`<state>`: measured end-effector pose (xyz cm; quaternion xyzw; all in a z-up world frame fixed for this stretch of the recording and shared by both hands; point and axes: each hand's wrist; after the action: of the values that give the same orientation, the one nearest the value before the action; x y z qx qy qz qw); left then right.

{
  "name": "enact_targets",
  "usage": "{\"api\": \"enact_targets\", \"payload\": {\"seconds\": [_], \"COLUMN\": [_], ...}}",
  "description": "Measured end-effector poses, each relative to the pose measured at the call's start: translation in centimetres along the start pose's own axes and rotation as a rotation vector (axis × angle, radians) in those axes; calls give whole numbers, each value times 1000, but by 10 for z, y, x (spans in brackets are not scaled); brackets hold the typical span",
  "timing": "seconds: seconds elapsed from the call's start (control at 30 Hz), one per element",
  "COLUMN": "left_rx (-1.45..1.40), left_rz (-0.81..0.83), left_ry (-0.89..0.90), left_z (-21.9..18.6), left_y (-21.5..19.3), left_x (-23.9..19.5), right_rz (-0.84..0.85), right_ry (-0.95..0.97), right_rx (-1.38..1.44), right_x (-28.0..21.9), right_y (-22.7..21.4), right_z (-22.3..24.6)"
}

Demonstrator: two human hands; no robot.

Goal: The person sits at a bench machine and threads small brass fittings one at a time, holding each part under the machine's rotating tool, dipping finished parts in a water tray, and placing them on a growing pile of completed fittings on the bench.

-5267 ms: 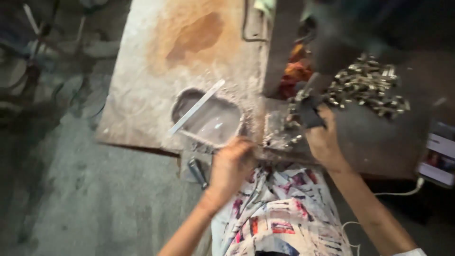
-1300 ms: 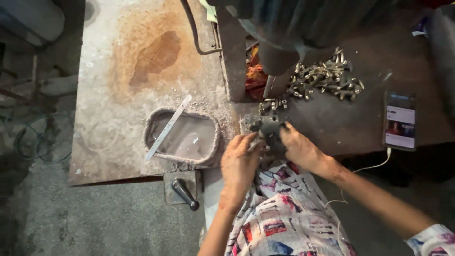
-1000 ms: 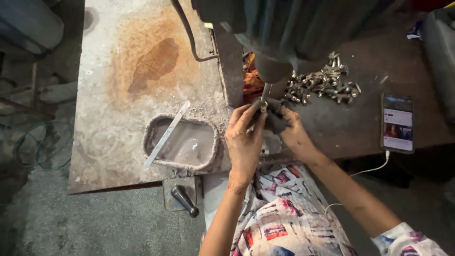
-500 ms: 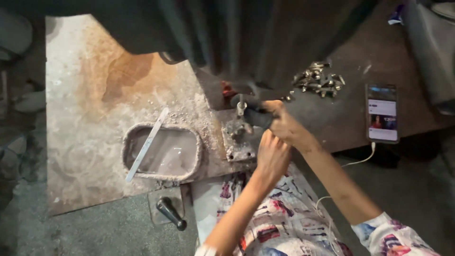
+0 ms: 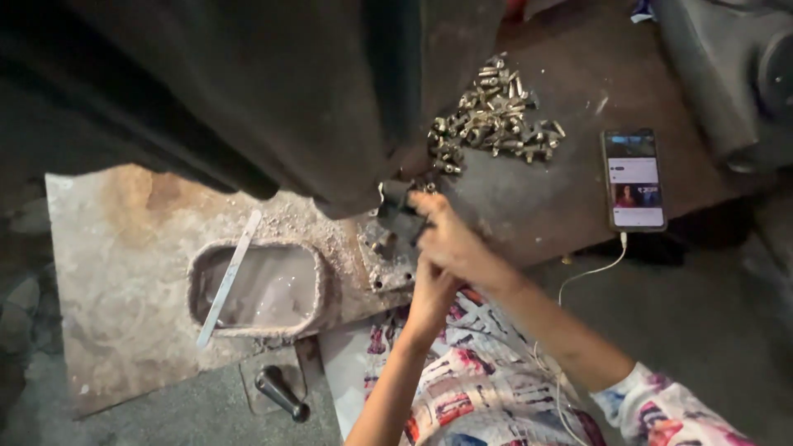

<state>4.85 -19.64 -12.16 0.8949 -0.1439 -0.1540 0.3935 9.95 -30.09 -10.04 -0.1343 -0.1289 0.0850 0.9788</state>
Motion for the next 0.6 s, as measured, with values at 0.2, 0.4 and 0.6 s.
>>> {"api": "enact_targets", "payload": {"seconds": [0.2, 0.4, 0.6], "left_rx": [-22, 930, 1438], "left_rz": [-40, 58, 45], "left_ry": [-196, 614, 704], "left_z": [-72, -120, -89], "left_y": [27, 62, 18], "left_x": [-66, -72, -64], "right_rz": [525, 485, 277], "right_ry": [68, 57, -98], "right_rx": [184, 29, 221], "right_x": [82, 89, 55], "right_y": [-48, -58, -43], "right_z": [72, 33, 2]}}
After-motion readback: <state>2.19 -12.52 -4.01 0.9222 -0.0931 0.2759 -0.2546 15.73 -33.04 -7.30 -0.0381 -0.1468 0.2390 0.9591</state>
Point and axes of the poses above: each hand's wrist, its own x-axis towards the middle knuckle, its own y-axis out of the palm, z = x × y, and after that the axes turned 14 degrees about -x, right-handed
